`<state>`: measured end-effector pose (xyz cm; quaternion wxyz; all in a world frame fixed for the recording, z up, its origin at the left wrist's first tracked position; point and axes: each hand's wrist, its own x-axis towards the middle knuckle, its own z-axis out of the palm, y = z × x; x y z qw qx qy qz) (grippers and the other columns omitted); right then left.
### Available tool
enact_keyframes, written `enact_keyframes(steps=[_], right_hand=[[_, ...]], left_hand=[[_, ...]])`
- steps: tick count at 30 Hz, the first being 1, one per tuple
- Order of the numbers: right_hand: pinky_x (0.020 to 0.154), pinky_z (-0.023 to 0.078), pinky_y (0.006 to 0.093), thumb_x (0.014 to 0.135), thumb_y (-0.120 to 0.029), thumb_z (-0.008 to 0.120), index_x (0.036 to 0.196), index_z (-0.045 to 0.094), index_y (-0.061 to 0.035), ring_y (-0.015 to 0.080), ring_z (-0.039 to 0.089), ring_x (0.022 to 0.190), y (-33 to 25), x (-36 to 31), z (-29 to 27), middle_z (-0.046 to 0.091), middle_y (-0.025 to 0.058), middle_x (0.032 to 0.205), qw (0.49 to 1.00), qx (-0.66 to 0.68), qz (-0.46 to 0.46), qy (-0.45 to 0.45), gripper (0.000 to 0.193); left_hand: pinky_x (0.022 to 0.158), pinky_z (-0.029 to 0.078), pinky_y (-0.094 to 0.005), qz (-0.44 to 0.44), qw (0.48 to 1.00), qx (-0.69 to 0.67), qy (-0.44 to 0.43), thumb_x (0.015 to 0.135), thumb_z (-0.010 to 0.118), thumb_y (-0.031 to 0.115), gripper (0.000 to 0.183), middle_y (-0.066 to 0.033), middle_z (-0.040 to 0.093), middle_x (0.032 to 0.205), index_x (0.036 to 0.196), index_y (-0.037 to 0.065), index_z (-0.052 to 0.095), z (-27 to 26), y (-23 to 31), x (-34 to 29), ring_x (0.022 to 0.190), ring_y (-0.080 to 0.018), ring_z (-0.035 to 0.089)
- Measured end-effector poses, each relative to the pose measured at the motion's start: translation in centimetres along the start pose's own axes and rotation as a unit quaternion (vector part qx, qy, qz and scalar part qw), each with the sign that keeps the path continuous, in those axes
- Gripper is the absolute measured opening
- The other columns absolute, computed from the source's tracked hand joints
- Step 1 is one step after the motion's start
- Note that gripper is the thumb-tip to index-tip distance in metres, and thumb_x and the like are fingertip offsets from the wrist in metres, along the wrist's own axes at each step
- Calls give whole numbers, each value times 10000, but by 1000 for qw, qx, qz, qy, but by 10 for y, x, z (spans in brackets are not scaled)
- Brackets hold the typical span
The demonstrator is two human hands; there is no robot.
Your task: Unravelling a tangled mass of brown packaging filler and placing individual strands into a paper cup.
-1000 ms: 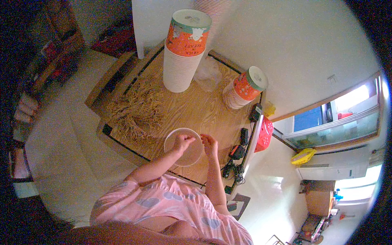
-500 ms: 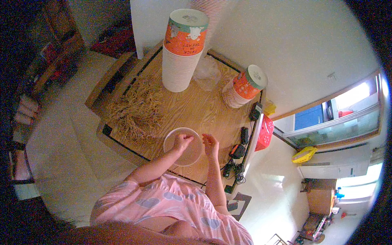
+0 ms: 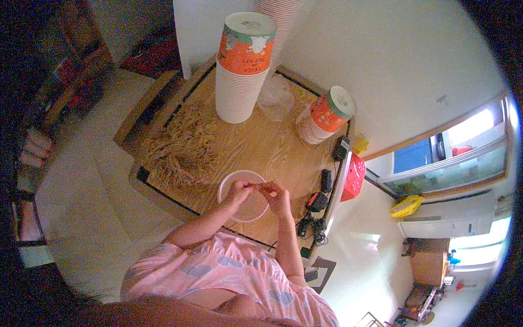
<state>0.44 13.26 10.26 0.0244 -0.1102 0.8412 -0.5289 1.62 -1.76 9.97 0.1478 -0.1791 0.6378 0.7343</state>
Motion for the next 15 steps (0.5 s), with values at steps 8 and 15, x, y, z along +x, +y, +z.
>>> enact_keyframes(steps=[8,15], right_hand=[[605,436,224,814,-62,531,810,579,7,91,537,650,-9,-1,-1,580,51,672,999,-31,-7,-7,84],[530,406,257,866,-152,440,739,525,3,111,483,566,0,-1,-1,509,50,596,997,-72,25,-2,217]], left_hand=[[557,427,-216,96,991,-85,-29,723,658,138,154,-35,628,693,794,2,653,-1,-6,4,624,-71,549],[576,457,-223,202,979,35,-21,726,648,114,123,-66,644,707,810,24,655,7,-19,10,631,-90,587]])
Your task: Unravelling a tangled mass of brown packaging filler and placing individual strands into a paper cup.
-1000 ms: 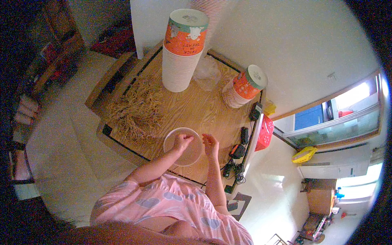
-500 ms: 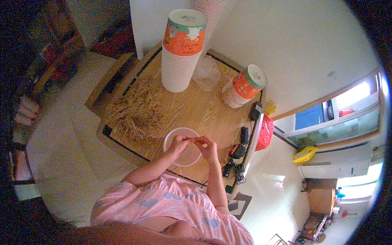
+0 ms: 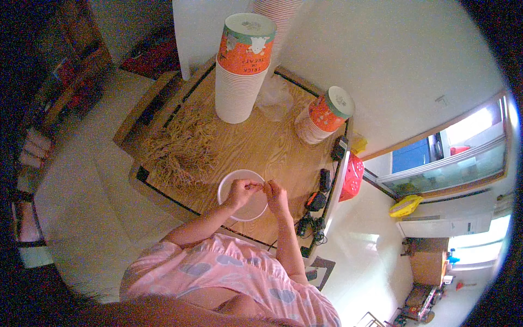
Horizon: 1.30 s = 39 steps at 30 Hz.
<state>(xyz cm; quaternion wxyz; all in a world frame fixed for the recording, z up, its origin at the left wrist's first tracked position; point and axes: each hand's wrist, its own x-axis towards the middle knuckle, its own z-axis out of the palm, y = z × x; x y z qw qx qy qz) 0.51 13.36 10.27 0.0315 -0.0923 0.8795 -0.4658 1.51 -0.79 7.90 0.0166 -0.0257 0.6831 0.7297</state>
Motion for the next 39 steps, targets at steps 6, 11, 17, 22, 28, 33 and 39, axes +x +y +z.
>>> enact_keyframes(steps=[6,11,17,22,28,33,39], right_hand=[[566,433,273,870,-179,454,867,561,-31,147,531,599,20,9,5,564,82,698,995,29,51,81,182],[567,421,228,866,-141,460,886,580,-31,99,521,626,46,9,8,574,33,710,985,139,81,60,164],[584,423,214,863,-109,462,909,595,-19,86,533,663,65,13,16,593,21,749,984,142,104,23,167],[588,421,207,861,-116,473,915,601,-20,82,532,669,65,15,19,601,20,766,983,152,98,25,169],[594,417,204,866,-151,480,950,599,-15,68,526,697,64,16,17,603,6,790,980,168,104,-11,199],[604,423,198,840,-202,543,993,592,-22,79,547,708,58,16,15,603,1,823,911,320,255,-55,241],[575,401,199,825,-225,562,950,608,-33,86,541,699,83,15,20,609,3,819,885,377,267,-66,234]], left_hand=[[591,467,-265,-46,998,23,47,713,652,158,144,-94,648,715,764,24,663,2,-71,17,638,-132,610],[583,465,-298,-117,985,110,69,665,667,274,257,-127,633,676,727,25,662,8,-49,17,620,-188,622],[614,458,-311,-126,983,117,62,699,656,247,273,-113,644,727,801,-5,649,10,-56,22,662,-189,607],[616,459,-315,-119,981,137,64,693,660,242,272,-123,643,727,782,-14,644,9,-63,23,663,-200,610],[616,459,-316,-126,982,120,74,675,663,226,263,-125,640,718,773,-17,640,12,-55,22,661,-206,610],[622,461,-312,-135,983,102,77,669,656,204,247,-120,643,728,783,-16,642,11,-57,22,669,-203,611],[608,456,-304,-131,986,64,86,668,648,189,220,-109,642,723,779,-2,647,16,-58,21,654,-183,606]])
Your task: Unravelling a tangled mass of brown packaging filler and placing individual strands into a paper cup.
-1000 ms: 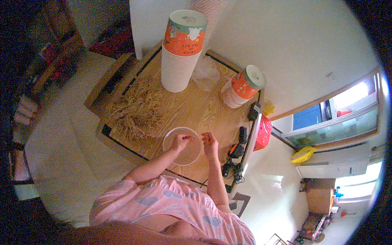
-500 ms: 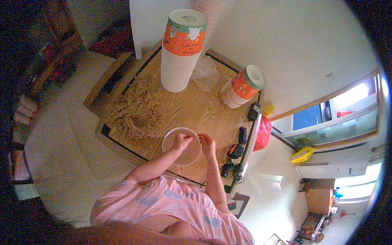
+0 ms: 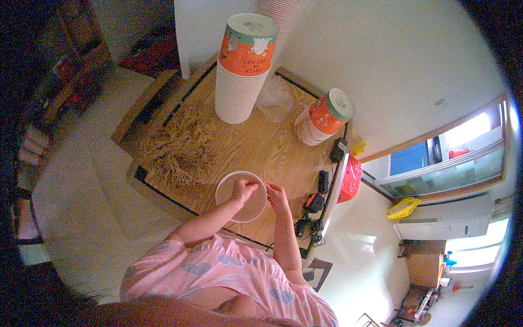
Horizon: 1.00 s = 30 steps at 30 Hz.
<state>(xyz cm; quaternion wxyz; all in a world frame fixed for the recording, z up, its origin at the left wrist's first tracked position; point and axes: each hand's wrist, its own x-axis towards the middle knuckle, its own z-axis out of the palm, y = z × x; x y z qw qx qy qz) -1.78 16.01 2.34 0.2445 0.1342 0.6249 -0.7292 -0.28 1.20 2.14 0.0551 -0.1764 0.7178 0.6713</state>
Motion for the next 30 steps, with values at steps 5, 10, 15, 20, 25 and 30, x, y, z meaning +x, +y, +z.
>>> enact_keyframes(steps=[5,10,15,20,25,30], right_hand=[[590,421,206,845,-186,536,905,583,-12,80,536,676,-4,-2,6,590,9,770,1000,-5,-12,6,190],[579,397,205,843,-180,534,874,578,-24,77,512,652,-9,-2,7,579,5,739,990,-87,-108,8,165],[607,413,212,832,-105,520,838,564,-15,85,511,673,-26,-6,14,571,13,731,957,-142,-245,63,101],[618,430,221,824,-83,523,827,553,-11,93,520,684,-32,-4,18,572,26,747,936,-237,-239,100,79],[618,432,249,820,-96,519,841,552,-28,112,510,668,-41,-7,26,569,35,744,930,-215,-281,95,78],[634,443,229,828,-86,511,844,542,-3,101,534,720,-43,-17,19,567,38,757,924,-263,-254,114,90]], left_hand=[[602,478,-300,-12,1000,15,-3,648,673,202,196,-105,643,699,758,39,667,-5,7,-4,649,-192,624],[604,473,-324,74,995,63,-5,652,679,209,216,-90,626,674,791,54,623,-11,3,-8,631,-207,612],[610,466,-362,206,968,145,-16,680,657,200,208,-90,584,717,822,76,569,-32,48,-18,655,-250,587],[622,472,-386,348,855,382,-45,713,597,169,144,-120,519,872,813,66,605,-30,82,13,773,-287,571],[644,472,-396,398,770,485,-120,695,571,125,108,-127,548,876,752,53,627,-24,75,43,818,-289,574],[634,477,-373,212,800,454,-331,628,639,178,155,-106,626,730,758,95,646,-22,73,38,715,-246,612]])
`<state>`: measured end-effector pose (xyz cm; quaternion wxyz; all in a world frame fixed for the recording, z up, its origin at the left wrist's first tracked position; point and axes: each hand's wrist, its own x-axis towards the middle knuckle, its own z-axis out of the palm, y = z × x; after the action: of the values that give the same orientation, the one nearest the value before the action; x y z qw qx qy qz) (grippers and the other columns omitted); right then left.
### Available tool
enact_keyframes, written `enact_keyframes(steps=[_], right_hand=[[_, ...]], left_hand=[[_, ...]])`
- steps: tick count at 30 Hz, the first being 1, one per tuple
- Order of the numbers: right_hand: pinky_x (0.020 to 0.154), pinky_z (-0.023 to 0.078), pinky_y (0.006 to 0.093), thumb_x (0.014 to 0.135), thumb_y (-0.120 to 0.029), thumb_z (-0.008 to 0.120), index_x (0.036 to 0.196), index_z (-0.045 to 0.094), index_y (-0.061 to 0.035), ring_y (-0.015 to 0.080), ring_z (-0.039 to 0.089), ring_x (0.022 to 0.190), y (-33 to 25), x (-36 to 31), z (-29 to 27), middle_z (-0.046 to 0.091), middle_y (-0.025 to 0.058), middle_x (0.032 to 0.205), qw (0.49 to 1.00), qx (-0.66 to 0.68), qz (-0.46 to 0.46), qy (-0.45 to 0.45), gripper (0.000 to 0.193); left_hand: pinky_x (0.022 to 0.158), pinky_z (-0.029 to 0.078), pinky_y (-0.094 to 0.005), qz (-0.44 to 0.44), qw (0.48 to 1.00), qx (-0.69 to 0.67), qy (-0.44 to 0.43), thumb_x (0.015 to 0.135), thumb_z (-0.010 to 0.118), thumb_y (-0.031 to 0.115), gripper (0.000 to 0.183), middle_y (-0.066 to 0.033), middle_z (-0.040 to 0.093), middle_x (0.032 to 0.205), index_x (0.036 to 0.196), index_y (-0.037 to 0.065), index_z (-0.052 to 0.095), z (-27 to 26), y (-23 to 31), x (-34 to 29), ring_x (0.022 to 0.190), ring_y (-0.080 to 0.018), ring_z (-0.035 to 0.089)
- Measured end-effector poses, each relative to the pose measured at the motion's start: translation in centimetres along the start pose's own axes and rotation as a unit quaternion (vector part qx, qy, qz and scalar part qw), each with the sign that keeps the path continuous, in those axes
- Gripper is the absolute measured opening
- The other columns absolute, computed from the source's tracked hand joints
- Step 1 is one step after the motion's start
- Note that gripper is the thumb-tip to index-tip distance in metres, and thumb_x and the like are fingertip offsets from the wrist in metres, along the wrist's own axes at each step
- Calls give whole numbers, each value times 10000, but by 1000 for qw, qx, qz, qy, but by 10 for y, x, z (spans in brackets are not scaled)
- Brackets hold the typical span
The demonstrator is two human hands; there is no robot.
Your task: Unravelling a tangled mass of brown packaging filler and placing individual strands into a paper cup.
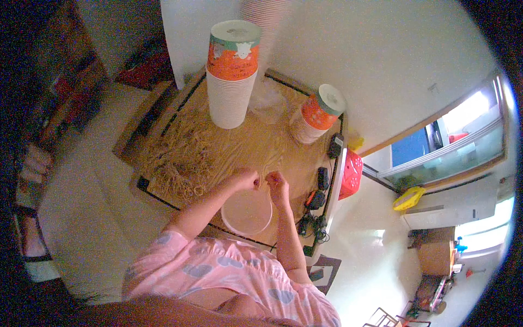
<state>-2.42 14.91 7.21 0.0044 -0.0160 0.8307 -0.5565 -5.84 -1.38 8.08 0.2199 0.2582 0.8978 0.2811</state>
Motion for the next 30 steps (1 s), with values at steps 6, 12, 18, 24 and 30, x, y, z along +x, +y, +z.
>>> enact_keyframes(steps=[6,12,18,24,30], right_hand=[[633,433,215,829,-85,520,873,545,-13,84,522,718,-7,-19,8,563,25,767,994,91,35,-40,87],[633,421,200,812,-66,558,912,512,-28,66,502,707,-4,-35,13,540,4,757,991,131,21,-29,116],[629,429,229,789,-109,608,897,505,-41,84,494,707,-4,-38,11,558,14,799,989,136,64,-1,164],[603,422,218,780,-108,603,828,596,-14,79,525,687,-26,-22,4,593,24,726,999,28,34,-21,106],[597,451,248,774,-63,598,761,588,12,107,558,652,-29,-15,9,616,52,696,997,36,60,38,77]], left_hand=[[589,467,-336,-64,970,-218,85,654,683,269,177,-67,635,705,747,121,654,35,-4,-8,650,-213,613],[522,424,-245,-82,871,-409,258,740,652,197,170,1,588,610,709,31,634,70,-19,-2,552,-72,519],[549,435,-250,-57,891,-385,233,741,652,184,166,-3,615,662,697,25,634,74,-20,-9,568,-77,530],[527,443,-275,-24,934,-228,276,718,670,220,196,-73,619,616,736,26,644,50,13,-22,542,-119,571],[498,427,-247,-51,908,-339,240,735,661,209,191,-48,593,584,741,20,634,54,0,-19,523,-91,542]])
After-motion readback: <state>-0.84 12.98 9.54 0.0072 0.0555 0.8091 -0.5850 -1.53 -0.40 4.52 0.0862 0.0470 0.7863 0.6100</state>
